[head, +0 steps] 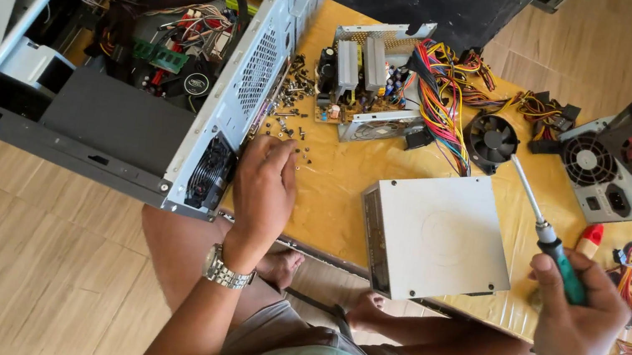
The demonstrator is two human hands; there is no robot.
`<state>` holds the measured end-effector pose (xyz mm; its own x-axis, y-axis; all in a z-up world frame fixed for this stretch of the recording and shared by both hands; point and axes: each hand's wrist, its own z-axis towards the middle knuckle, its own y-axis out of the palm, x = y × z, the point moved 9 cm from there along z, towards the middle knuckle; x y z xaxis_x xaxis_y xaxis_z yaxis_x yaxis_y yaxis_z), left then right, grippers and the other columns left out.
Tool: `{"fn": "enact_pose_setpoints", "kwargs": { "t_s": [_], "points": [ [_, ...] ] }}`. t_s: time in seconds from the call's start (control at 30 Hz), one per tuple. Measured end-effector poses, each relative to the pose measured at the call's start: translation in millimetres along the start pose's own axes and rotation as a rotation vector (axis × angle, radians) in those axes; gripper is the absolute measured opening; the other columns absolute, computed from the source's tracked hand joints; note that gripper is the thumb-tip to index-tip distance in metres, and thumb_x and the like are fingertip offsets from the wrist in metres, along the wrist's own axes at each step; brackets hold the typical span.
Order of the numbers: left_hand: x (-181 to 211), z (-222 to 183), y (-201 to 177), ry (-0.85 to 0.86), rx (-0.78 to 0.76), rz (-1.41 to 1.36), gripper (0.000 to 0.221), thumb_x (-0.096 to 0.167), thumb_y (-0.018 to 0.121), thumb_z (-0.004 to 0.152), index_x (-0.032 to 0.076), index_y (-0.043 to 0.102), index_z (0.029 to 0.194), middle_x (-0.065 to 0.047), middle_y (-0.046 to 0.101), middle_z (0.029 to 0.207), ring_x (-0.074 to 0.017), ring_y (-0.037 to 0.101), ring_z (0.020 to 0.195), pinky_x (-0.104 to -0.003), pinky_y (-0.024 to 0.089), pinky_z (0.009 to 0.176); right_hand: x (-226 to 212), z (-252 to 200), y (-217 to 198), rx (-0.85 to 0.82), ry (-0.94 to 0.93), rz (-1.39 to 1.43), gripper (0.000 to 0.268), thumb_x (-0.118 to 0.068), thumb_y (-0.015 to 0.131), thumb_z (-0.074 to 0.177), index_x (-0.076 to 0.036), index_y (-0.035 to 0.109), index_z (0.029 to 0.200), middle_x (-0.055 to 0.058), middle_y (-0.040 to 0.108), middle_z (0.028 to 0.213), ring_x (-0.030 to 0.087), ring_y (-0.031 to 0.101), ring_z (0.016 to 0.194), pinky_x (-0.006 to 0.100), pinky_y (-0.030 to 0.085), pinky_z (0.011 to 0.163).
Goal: Unscrewing a computer power supply unit, cleaning the internal fan with a brush, and reassembling the casing.
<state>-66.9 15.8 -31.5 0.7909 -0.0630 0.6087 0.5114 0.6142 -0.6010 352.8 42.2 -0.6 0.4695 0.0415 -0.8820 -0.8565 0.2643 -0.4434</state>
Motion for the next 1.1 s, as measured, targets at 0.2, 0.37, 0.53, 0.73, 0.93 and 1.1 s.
{"fn": "enact_pose_setpoints", "kwargs": {
  "t_s": [0.2,0.37,0.53,0.73,0.93,1.1],
  "points": [
    [17,-4,-8,0.162,0.025,-0.027,0.017,0.008,0.070,0.098,-0.002,0.074,0.111,-0.012,0.059,0.098,-0.0252,0.059,0.088,-0.034,0.051,0.073,86,-50,12,0.129,0.148,0.260,0.027,-0.027,0.067,0.107,-0.004,0.062,0.118,0.008,0.068,0.105,0.013,0.065,0.094,0.026,0.060,0.091],
    [18,-5,3,0.185,-0.034,0.071,0.012,0.013,0.075,0.096,0.003,0.078,0.102,-0.009,0.059,0.092,-0.0240,0.055,0.083,-0.035,0.046,0.067,105,-69,18,0.176,0.152,0.444,0.021,-0.026,0.067,0.107,-0.007,0.062,0.113,0.002,0.067,0.100,0.009,0.064,0.093,0.021,0.056,0.088],
    [21,-1,7,0.187,-0.066,0.098,0.007,0.008,0.073,0.096,0.002,0.077,0.098,-0.008,0.063,0.091,-0.0255,0.058,0.083,-0.036,0.048,0.069,67,-83,15,0.164,0.229,0.242,0.025,-0.020,0.066,0.104,0.000,0.065,0.118,0.010,0.069,0.100,0.018,0.070,0.099,0.034,0.060,0.098],
    [46,3,-16,0.176,-0.070,-0.155,0.009,0.004,0.060,0.104,-0.003,0.066,0.105,-0.014,0.069,0.098,-0.0282,0.067,0.093,-0.037,0.055,0.084,45,-82,-7,0.173,-0.002,0.331,0.014,-0.009,0.067,0.104,0.001,0.062,0.112,0.010,0.057,0.074,0.017,0.054,0.061,0.027,0.050,0.065],
    [89,-1,-38,0.011,-0.151,-0.713,0.008,0.001,0.069,0.095,-0.004,0.069,0.100,-0.016,0.077,0.097,-0.0217,0.078,0.085,-0.027,0.066,0.079,6,-93,-38,0.113,-0.059,0.116,0.036,-0.009,0.075,0.092,0.009,0.067,0.122,0.013,0.069,0.088,0.012,0.061,0.074,0.022,0.055,0.075],
    [116,-12,-22,0.049,-0.304,-1.273,0.015,-0.005,0.081,0.083,0.001,0.072,0.094,-0.013,0.075,0.084,-0.0226,0.072,0.075,-0.029,0.062,0.072,-56,-102,-26,-0.049,-0.417,-0.057,0.036,-0.012,0.084,0.070,0.003,0.074,0.101,0.019,0.075,0.103,0.022,0.072,0.091,0.029,0.056,0.089]
  ]
}}
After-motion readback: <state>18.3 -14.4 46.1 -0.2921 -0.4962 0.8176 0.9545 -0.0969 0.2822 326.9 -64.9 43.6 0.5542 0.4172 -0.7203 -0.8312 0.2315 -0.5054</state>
